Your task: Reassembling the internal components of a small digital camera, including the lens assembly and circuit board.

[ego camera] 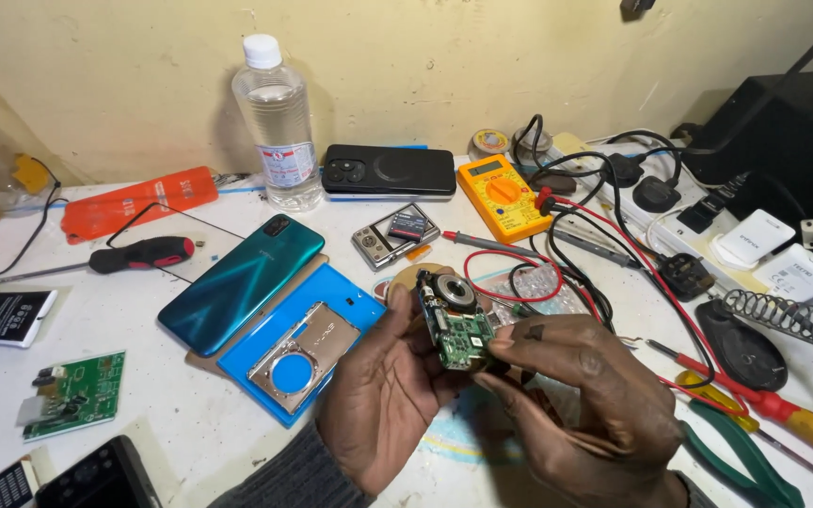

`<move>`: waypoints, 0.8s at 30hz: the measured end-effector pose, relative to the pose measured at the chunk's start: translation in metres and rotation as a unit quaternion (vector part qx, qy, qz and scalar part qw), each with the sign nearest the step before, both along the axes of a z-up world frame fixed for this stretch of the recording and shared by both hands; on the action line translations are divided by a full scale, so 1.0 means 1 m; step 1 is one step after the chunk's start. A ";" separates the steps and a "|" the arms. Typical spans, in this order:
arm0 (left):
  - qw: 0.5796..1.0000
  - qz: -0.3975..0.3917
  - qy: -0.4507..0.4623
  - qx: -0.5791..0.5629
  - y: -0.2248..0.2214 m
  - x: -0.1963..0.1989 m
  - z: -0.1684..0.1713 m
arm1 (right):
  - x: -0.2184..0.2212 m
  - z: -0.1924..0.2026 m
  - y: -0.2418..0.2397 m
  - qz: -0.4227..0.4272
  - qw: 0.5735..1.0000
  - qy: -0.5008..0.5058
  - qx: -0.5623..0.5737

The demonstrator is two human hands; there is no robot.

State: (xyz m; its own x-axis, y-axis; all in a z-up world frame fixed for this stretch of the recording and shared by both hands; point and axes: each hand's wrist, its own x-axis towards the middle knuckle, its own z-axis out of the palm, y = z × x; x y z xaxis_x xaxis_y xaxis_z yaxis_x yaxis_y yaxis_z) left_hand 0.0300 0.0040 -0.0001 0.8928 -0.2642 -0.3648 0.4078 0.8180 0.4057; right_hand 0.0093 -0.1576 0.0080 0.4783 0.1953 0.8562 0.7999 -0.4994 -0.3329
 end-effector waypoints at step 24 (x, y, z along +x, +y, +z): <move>0.964 -0.093 -0.237 -0.080 0.011 0.001 -0.013 | -0.011 0.016 -0.010 0.108 0.952 0.218 0.185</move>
State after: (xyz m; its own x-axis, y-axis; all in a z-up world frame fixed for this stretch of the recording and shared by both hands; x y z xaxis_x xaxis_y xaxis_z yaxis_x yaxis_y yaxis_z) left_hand 0.0308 0.0149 -0.0136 0.8808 -0.4548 0.1316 0.3531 0.8162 0.4573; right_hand -0.0019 -0.1672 0.0237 0.7866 0.0531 0.6152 0.6165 -0.1231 -0.7777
